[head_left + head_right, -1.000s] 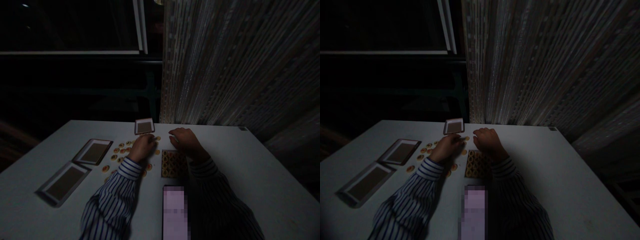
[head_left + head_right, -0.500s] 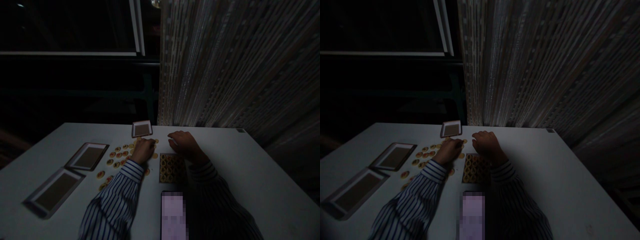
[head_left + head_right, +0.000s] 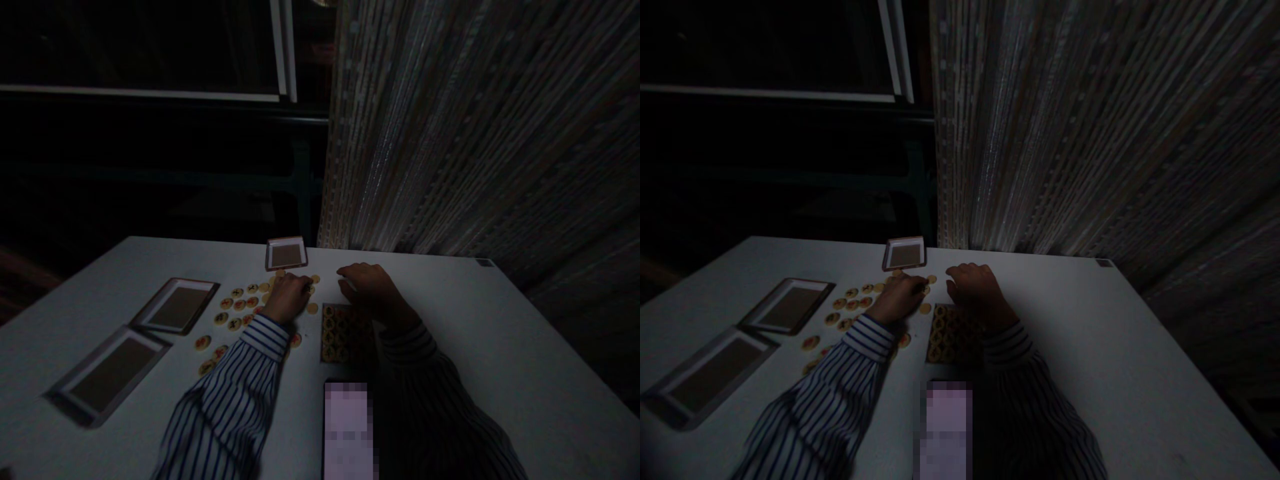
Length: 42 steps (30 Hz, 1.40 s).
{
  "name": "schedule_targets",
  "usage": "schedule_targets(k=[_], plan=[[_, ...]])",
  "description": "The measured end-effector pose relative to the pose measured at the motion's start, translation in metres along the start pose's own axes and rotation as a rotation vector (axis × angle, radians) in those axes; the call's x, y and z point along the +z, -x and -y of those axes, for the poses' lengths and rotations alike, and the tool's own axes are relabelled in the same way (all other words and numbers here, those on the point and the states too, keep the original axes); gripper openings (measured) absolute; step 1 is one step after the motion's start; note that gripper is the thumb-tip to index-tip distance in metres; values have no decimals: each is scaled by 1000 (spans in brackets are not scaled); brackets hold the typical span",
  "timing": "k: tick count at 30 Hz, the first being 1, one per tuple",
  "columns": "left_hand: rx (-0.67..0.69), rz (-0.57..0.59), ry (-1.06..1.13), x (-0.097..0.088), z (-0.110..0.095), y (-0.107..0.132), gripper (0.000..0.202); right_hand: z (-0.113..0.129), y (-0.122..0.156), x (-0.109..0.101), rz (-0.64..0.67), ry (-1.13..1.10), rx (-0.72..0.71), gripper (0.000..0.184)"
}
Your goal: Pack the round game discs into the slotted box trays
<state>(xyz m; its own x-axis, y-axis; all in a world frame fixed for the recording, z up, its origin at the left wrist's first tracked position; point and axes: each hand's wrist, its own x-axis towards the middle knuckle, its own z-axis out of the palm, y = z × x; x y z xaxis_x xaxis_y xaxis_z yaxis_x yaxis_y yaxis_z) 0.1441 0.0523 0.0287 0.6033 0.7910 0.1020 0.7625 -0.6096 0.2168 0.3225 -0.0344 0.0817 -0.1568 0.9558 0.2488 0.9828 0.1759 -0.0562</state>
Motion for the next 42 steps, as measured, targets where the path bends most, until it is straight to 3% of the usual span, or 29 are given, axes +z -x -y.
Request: schedule_targets(k=[6, 15, 22, 29, 37, 42], plan=[[60, 13, -1, -5, -3, 2, 28, 1, 1, 0, -9, -9, -14, 31], [116, -191, 108, -16, 0, 1, 30, -2, 1, -6, 7, -25, 12, 32], [196, -307, 275, -33, -6, 6, 31, -6, 2, -7, -65, -69, 24, 29], [271, -393, 360, -49, -20, 14, 29, 2, 1, -11, -232, -491, 20, 15], [330, -378, 379, -59, -34, 21, 31, 10, -1, -10, -200, -979, 155, 16], [350, -379, 438, -59, -39, 21, 29, 11, -2, -9, -181, -1084, 157, 15]])
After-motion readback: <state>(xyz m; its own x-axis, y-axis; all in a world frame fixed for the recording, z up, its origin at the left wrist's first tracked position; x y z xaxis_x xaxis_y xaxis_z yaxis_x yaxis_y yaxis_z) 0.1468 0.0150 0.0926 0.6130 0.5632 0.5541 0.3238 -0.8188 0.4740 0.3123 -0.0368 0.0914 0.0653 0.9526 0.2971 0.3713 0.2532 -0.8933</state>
